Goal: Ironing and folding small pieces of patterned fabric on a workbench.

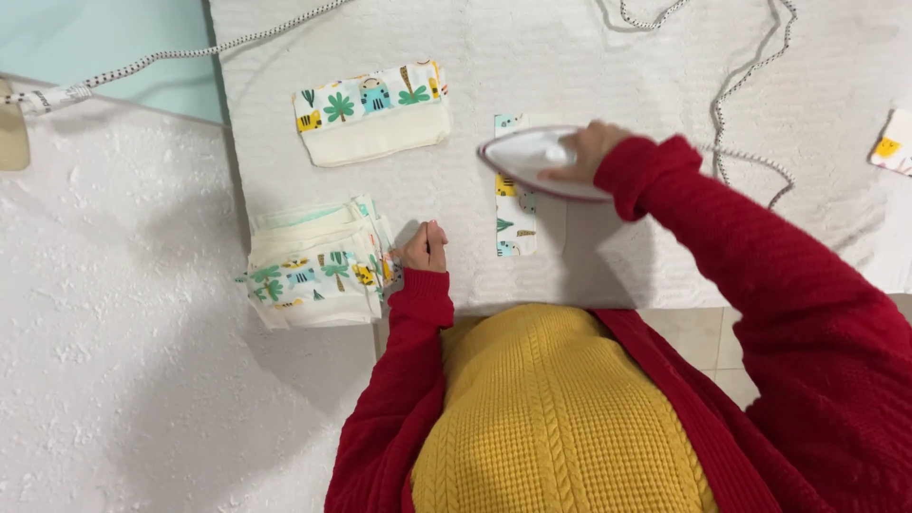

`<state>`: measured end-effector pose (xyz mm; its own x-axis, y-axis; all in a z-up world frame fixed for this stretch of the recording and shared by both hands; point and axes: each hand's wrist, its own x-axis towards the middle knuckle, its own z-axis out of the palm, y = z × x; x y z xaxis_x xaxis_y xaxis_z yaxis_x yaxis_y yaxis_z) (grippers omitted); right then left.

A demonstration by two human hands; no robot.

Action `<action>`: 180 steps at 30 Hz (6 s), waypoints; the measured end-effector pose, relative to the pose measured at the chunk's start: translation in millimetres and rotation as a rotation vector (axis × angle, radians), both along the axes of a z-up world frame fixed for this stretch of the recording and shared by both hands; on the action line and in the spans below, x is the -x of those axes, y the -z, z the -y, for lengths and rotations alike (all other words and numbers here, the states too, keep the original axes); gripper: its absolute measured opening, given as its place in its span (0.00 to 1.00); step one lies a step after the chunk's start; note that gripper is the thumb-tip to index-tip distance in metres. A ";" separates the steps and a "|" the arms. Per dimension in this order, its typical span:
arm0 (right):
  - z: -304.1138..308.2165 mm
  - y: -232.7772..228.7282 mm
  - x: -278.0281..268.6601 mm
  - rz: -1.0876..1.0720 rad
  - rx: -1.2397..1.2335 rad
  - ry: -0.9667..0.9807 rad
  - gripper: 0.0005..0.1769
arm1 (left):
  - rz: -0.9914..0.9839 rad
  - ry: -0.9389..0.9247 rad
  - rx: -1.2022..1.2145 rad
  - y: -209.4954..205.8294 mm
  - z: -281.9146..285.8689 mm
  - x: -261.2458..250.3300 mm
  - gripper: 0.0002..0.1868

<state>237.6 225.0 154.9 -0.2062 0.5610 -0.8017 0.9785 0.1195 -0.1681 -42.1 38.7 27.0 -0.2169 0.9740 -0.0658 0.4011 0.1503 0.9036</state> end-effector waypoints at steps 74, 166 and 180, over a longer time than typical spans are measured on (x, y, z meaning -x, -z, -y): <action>18.2 122.4 -32.9 -0.457 -1.133 0.154 0.06 | -0.362 0.428 -0.447 -3.4 -176.1 -80.2 0.06; -44.5 -1.1 -48.4 0.159 -0.319 -0.276 0.46 | -0.776 0.495 -0.314 -8.5 -108.3 -74.0 0.23; -64.6 2.1 1.8 0.071 -0.218 -0.340 0.47 | -0.360 0.225 -0.384 7.7 -91.4 -43.2 0.06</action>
<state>235.8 289.7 152.8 -0.3574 0.6291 -0.6903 0.8854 0.4634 -0.0362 1.0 130.2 19.3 0.0554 0.9381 0.3419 0.6779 -0.2867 0.6769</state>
